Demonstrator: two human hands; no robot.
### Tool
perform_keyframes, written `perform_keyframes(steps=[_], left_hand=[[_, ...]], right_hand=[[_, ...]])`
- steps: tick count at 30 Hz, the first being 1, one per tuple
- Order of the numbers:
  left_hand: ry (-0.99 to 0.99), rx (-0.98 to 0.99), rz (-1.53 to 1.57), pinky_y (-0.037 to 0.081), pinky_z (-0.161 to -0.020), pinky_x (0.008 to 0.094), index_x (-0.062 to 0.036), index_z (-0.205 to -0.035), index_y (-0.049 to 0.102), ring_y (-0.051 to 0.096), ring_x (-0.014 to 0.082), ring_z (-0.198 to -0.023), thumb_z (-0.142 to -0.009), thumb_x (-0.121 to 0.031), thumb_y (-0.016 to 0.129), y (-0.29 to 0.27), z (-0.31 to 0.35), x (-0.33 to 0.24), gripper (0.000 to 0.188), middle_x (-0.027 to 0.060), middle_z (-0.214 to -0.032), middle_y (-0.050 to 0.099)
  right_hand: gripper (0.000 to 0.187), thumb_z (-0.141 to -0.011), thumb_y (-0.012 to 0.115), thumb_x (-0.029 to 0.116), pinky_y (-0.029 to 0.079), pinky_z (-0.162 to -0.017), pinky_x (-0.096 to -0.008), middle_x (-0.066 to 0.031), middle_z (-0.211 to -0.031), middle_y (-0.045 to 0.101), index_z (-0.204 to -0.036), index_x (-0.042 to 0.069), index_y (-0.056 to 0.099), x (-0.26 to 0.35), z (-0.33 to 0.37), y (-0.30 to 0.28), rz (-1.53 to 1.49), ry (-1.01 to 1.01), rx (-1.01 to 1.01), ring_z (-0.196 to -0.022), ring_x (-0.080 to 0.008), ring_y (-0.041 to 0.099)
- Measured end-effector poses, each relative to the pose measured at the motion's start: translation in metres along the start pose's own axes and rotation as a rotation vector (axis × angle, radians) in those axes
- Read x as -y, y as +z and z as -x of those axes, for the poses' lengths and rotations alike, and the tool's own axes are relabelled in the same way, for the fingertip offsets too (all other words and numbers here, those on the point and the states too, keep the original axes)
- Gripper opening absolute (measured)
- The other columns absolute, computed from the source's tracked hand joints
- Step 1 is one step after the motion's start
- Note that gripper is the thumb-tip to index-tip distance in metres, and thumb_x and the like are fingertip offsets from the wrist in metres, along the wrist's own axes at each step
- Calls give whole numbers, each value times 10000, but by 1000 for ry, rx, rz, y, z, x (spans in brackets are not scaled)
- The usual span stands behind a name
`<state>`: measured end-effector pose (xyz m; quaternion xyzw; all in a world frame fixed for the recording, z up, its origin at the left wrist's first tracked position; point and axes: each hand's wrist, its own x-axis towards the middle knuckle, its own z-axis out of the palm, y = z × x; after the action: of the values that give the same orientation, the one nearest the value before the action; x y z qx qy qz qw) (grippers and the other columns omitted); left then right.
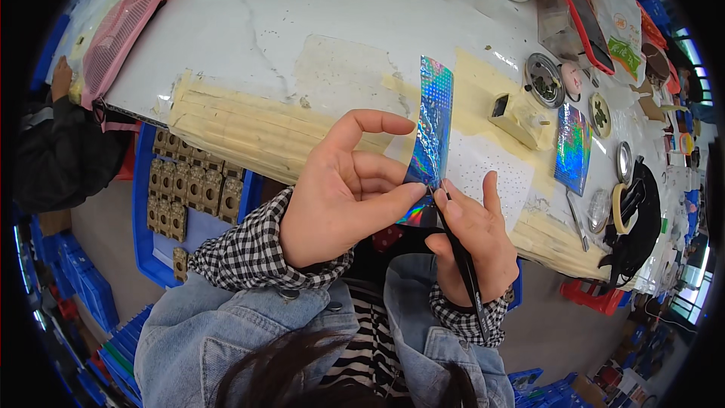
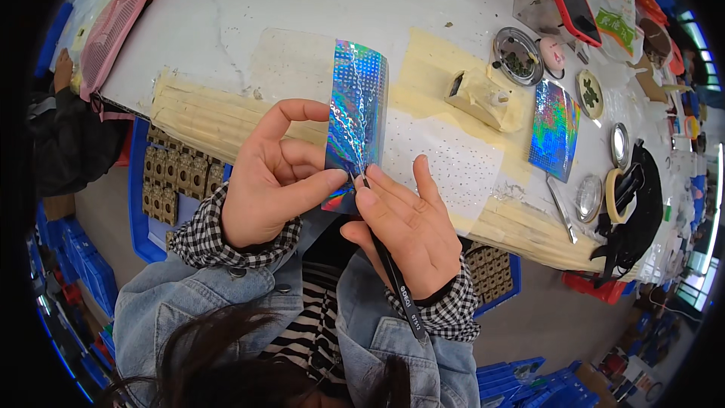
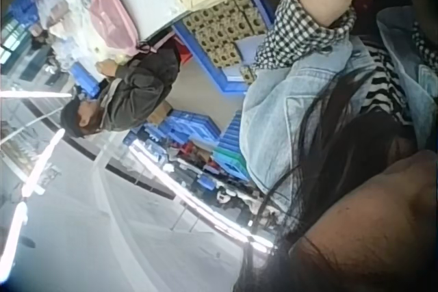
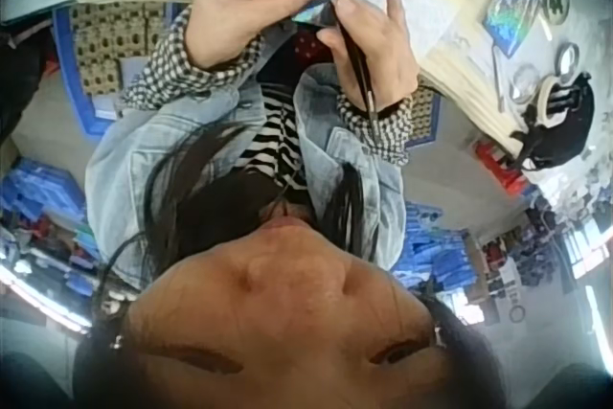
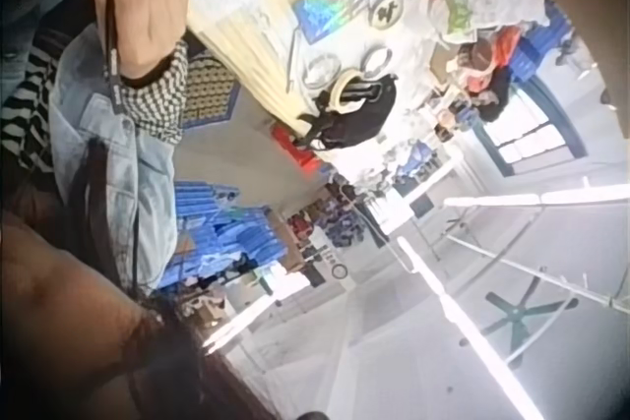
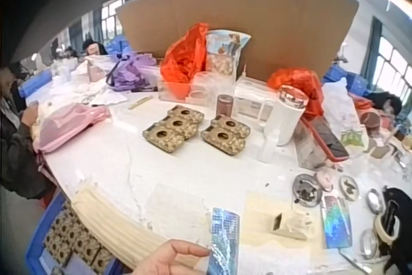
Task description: Use tweezers to pick and place small decorative elements onto holographic sheets at a workbench.
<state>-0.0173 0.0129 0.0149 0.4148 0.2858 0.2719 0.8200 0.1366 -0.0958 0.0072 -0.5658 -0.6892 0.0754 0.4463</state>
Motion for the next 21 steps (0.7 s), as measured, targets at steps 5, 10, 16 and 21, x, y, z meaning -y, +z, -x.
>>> perform_keyframes(steps=[5, 10, 16, 21], left_hand=[[-2, 3, 15, 518, -664, 198, -5, -1295, 326, 660, 107, -793, -855, 51, 608, 0, 0, 1, 526, 140, -905, 692], [20, -12, 13, 521, -673, 203, -5, -1291, 328, 660, 111, -804, -853, 52, 610, 0, 1, 4, 524, 141, -909, 692], [16, -20, 3, 522, -679, 206, -1, -1275, 336, 661, 112, -809, -855, 47, 611, 0, 2, 3, 505, 141, -908, 692], [7, -34, 3, 513, -622, 200, -3, -1258, 345, 656, 101, -759, -857, 38, 614, 0, 3, 4, 485, 137, -899, 693]], right_hand=[[431, -774, 754, 77, 376, -1015, -581, -190, -1070, 666, -1158, 8, 571, 1, 1, 0, 4, 10, 3, -1084, -313, 629], [419, -778, 747, 54, 375, -1017, -582, -196, -1065, 663, -1154, -1, 572, 2, 1, 0, 2, 20, 17, -1082, -317, 629], [390, -783, 741, 43, 384, -1010, -579, -213, -1056, 660, -1133, -15, 582, 4, 0, 3, 8, 19, 1, -1074, -327, 632], [382, -783, 742, 46, 394, -1003, -577, -216, -1059, 658, -1125, -21, 586, 5, -2, 4, 11, 13, -2, -1069, -327, 634]])
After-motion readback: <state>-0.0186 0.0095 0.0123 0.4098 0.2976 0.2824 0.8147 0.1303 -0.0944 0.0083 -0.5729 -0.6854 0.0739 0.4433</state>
